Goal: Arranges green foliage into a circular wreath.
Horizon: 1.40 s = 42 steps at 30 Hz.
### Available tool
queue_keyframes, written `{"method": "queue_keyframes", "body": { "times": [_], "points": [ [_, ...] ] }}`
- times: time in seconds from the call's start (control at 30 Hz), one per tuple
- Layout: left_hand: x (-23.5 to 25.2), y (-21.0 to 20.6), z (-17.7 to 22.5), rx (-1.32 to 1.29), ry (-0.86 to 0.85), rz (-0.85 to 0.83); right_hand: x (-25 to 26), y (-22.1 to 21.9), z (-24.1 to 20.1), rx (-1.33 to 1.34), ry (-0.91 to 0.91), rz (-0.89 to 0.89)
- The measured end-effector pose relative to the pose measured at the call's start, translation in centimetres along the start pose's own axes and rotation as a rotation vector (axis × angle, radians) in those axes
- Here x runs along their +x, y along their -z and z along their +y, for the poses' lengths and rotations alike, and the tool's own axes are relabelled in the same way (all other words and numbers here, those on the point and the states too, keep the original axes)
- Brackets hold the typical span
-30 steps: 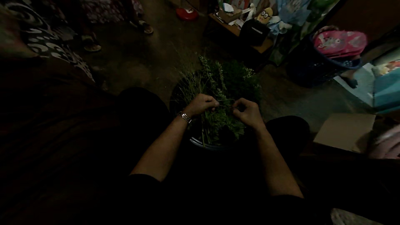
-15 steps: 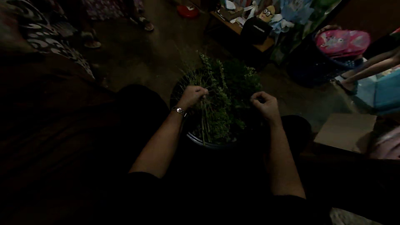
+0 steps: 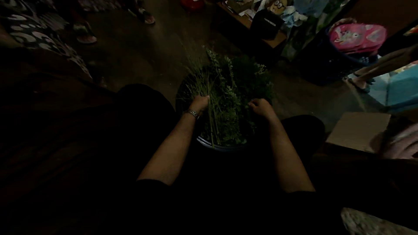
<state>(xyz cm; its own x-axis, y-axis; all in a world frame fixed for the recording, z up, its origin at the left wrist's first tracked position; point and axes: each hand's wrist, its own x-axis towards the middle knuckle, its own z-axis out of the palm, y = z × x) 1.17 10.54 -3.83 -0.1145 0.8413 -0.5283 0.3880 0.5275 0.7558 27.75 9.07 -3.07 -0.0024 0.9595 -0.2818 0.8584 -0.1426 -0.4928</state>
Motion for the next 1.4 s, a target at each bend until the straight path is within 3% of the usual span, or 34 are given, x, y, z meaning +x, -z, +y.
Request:
{"method": "queue_keyframes", "body": {
  "times": [0.1, 0.23, 0.4, 0.57, 0.67, 0.83, 0.97, 1.07, 1.17, 1.4],
  "points": [
    [-0.1, 0.1, -0.1, -0.031, -0.021, 0.027, 2.3, -2.3, -0.5, -0.097, -0.078, -0.09],
    [0.6, -0.3, -0.9, 0.206, -0.253, 0.03, 4.8, -5.6, -0.9, -0.134, -0.15, -0.178],
    [0.8, -4.0, -2.2, 0.583, -0.502, -0.181, 5.9, -9.1, -0.9, -0.106, -0.177, -0.209],
    [1.7, -7.5, -3.7, 0.932, -0.382, -0.211, 7.7, -13.5, 0.3, -0.001, -0.045, -0.255],
    [2.4, -7.7, -4.6, 0.967, -0.396, -0.177, 7.0, -13.5, 0.0, -0.033, -0.073, -0.277],
    [1.6, -7.2, -3.6, 0.987, -0.282, -0.163, 5.4, -10.6, -0.6, 0.033, -0.206, -0.025],
    [1.7, -6.4, -3.6, 0.948, -0.147, -0.143, 5.0, -11.1, 0.2, 0.176, -0.295, -0.085],
    [2.5, -5.5, -4.0, 0.864, -0.115, -0.145, 5.3, -11.9, 0.3, 0.198, -0.242, -0.147],
    [2.4, -5.1, -4.0, 0.827, -0.103, -0.159, 5.3, -11.5, 0.2, 0.221, -0.208, -0.101],
    [2.6, -4.3, -3.4, 0.68, -0.108, -0.103, 4.0, -8.7, -1.3, 0.343, -0.379, 0.139]
  ]
}}
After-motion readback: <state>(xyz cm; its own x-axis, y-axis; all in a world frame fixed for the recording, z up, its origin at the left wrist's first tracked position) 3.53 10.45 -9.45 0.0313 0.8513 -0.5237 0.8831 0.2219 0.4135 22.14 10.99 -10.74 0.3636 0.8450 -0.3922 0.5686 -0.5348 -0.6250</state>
